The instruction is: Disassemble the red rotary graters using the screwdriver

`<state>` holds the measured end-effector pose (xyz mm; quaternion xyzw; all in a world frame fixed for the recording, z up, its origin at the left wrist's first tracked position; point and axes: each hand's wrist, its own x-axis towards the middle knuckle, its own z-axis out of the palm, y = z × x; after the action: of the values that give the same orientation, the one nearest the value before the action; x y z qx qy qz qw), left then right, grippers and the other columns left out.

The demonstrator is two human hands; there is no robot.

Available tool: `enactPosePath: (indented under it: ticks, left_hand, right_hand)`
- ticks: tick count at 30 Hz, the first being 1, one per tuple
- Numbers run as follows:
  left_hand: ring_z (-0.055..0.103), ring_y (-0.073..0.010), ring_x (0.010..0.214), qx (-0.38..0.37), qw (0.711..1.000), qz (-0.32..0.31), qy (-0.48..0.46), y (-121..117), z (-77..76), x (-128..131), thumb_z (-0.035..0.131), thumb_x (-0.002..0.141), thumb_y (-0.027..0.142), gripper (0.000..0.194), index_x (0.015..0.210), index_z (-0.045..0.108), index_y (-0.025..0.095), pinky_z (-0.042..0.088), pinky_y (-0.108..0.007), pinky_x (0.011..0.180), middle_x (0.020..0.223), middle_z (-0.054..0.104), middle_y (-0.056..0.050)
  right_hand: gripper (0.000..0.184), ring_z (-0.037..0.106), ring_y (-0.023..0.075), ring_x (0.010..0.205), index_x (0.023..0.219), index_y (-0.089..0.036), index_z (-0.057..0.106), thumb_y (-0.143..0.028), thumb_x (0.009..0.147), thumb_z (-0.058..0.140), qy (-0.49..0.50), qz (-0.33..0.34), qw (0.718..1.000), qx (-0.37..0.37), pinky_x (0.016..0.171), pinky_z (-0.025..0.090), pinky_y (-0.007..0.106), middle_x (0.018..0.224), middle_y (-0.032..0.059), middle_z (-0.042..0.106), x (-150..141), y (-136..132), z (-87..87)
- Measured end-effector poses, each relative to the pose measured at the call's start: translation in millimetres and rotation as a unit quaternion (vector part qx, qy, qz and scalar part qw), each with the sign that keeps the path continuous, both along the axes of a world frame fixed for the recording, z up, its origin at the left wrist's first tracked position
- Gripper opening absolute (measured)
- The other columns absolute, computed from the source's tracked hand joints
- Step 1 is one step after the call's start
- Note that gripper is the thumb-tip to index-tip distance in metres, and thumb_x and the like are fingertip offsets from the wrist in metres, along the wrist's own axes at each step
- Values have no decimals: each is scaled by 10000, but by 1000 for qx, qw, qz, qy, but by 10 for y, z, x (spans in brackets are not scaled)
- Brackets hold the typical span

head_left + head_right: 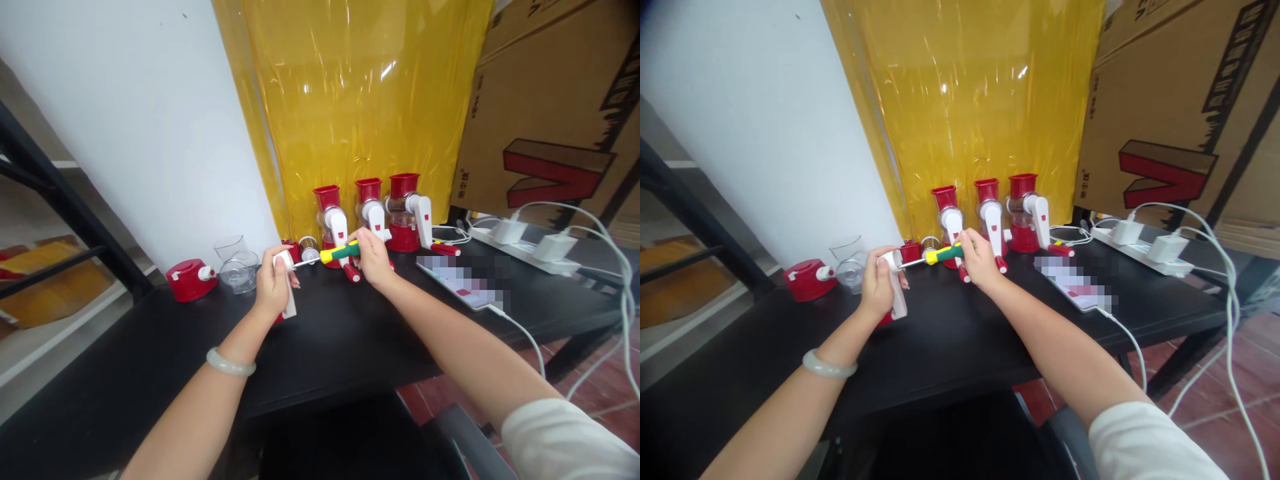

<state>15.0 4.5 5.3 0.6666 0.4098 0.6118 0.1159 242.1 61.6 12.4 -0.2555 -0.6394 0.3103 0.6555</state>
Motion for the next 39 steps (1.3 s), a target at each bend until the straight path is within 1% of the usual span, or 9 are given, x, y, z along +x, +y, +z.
enactPosePath:
  ticks: [3, 6, 10, 14, 19, 23, 27, 34, 39]
  left_hand:
    - [589, -111, 460, -89, 995, -5, -41, 15, 11, 62, 383, 991, 590, 434, 1200, 547, 246, 526, -229, 459, 660, 593, 48]
    - [578, -112, 445, -177, 979, -17, -95, 40, 25, 111, 449, 949, 608, 414, 1140, 530, 249, 522, -232, 407, 667, 574, 56]
    - [554, -102, 425, -240, 960, -12, -141, 67, 25, 146, 548, 913, 562, 359, 1079, 502, 247, 517, -229, 378, 650, 538, 74]
    - [556, -92, 424, -269, 953, -4, -138, 86, -7, 149, 593, 907, 527, 348, 1085, 507, 240, 528, -227, 382, 664, 535, 72]
    - [555, -89, 423, -296, 943, 2, -149, 94, -11, 148, 594, 921, 507, 325, 1091, 505, 244, 536, -231, 390, 665, 532, 72]
    - [542, -87, 417, -308, 937, 5, -165, 88, 7, 152, 572, 943, 476, 287, 1090, 502, 239, 534, -231, 392, 659, 525, 71]
    - [538, -85, 411, -312, 935, 0, -166, 79, 9, 155, 600, 922, 508, 324, 1072, 502, 238, 531, -228, 398, 653, 523, 73]
    - [540, -93, 412, -315, 937, -7, -149, 88, -24, 155, 610, 909, 527, 345, 1065, 495, 241, 529, -237, 392, 651, 520, 71]
    - [532, -90, 410, -335, 929, -28, -153, 75, -25, 158, 594, 914, 550, 356, 1049, 486, 238, 543, -251, 408, 652, 523, 70]
  right_hand:
    - [476, 413, 108, 490, 728, -220, 522, -668, 886, 528, -22, -9, 999, -38, 462, 324, 250, 558, -49, 435, 1, 109, -69]
    - [442, 387, 94, 447, 760, -223, 526, -653, 846, 589, -13, 19, 996, -86, 429, 297, 242, 541, -66, 437, -24, 171, -129]
    - [404, 398, 82, 418, 817, -229, 525, -604, 776, 670, 19, 55, 988, -145, 410, 301, 226, 544, -82, 464, -68, 202, -163]
    - [425, 437, 84, 441, 855, -230, 527, -583, 712, 716, 33, 73, 982, -173, 440, 348, 227, 573, -90, 481, -76, 230, -162]
    - [461, 494, 104, 526, 771, -218, 524, -673, 841, 537, -34, 24, 991, -124, 525, 395, 255, 629, -53, 508, -27, 275, -195]
    - [517, 485, 119, 574, 692, -216, 493, -709, 848, 509, -93, -7, 991, -93, 559, 383, 261, 606, -42, 485, -1, 313, -245]
    - [481, 435, 112, 507, 730, -222, 510, -694, 810, 559, -72, 27, 990, -121, 510, 341, 252, 553, -65, 449, -22, 336, -269]
    - [333, 425, 84, 464, 752, -209, 552, -525, 720, 651, 1, 50, 981, -189, 462, 319, 230, 573, -68, 486, -56, 316, -239]
    - [268, 382, 82, 436, 749, -220, 535, -471, 710, 621, 13, 58, 983, -172, 457, 297, 233, 522, -88, 446, -56, 319, -238]
